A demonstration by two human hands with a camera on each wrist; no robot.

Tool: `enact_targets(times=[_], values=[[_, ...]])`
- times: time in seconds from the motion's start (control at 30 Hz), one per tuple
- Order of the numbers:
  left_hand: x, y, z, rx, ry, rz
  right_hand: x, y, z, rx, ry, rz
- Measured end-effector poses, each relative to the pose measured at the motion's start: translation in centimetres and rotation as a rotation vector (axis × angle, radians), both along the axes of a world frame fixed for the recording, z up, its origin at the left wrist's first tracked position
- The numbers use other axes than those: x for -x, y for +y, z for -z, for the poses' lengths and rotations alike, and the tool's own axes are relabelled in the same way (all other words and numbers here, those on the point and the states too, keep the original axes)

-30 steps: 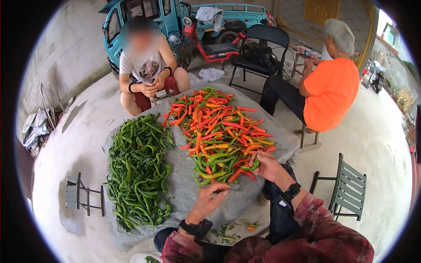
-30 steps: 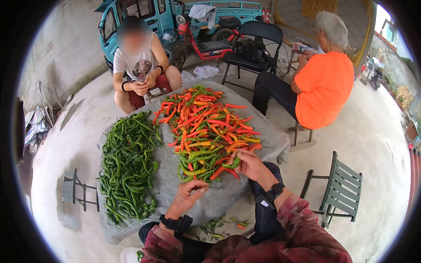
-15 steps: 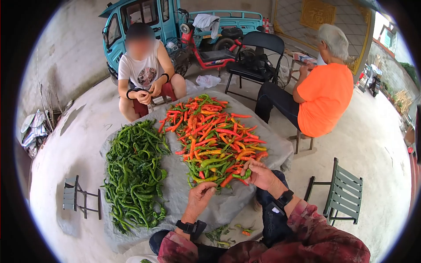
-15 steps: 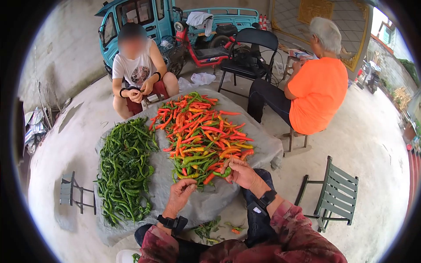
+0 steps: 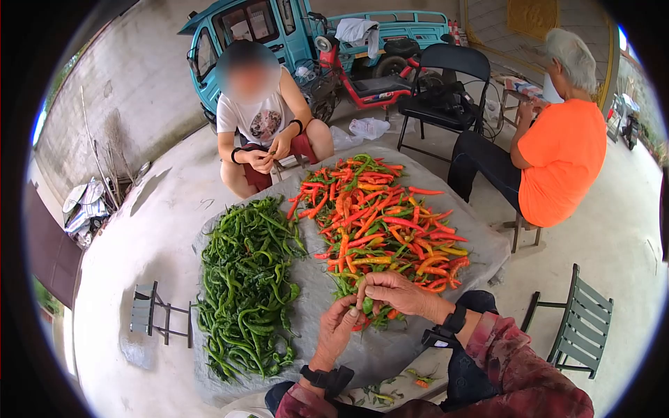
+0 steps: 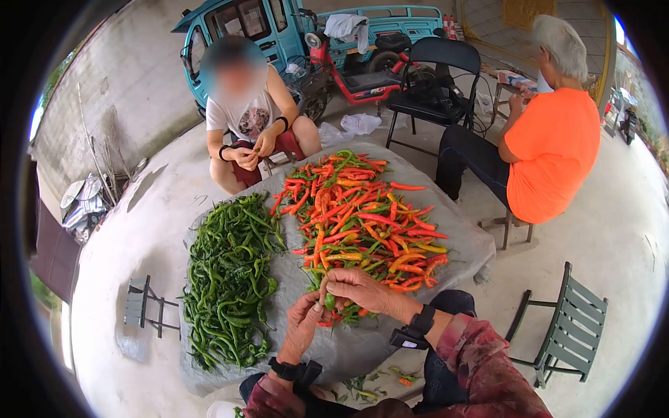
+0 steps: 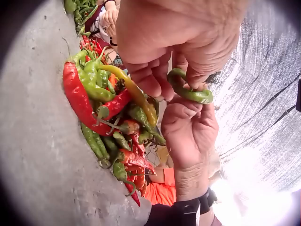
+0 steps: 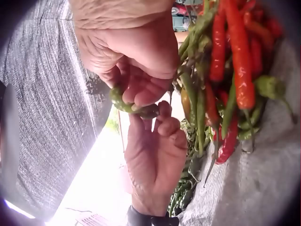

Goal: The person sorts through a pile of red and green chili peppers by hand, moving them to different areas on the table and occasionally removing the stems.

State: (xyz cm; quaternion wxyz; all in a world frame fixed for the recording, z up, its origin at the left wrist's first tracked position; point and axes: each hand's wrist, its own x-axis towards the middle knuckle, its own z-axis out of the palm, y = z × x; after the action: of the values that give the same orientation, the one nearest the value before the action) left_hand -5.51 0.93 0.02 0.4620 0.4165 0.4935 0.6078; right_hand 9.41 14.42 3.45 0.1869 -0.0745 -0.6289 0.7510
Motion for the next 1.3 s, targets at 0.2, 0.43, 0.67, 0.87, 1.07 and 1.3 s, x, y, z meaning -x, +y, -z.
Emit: enact_targets(times=[0.2,0.43,0.67,0.87,1.07,1.3], values=[[-0.5,-0.2,0.6,-0.055,0.056,-0.035,-2.5,2.0,1.0,-0.085,-0.050,0.014],[0.0,0.0,1.4,-0.074,0.151,-0.087,-2.8,1.9,0.7,-0.091,-0.141,-0.074],[-0.8,-0.3,0.7,-0.119,0.251,-0.157,-2.5,1.3,0.5,-0.125,-0.158,-0.103],[-0.7,-0.1,1.4,-0.107,0.390,-0.178,-2.6,1.2,0.6,-0.050,-0.127,-0.058],[-1.5,-0.2,0.5,-0.085,0.535,-0.204,-2.8,1.7,0.9,-0.053,-0.112,-0.086],[-1.0,-0.2,1.6,-0.106,0.569,-0.206,-3.0,1.7,0.5,-0.146,-0.231,-0.218]])
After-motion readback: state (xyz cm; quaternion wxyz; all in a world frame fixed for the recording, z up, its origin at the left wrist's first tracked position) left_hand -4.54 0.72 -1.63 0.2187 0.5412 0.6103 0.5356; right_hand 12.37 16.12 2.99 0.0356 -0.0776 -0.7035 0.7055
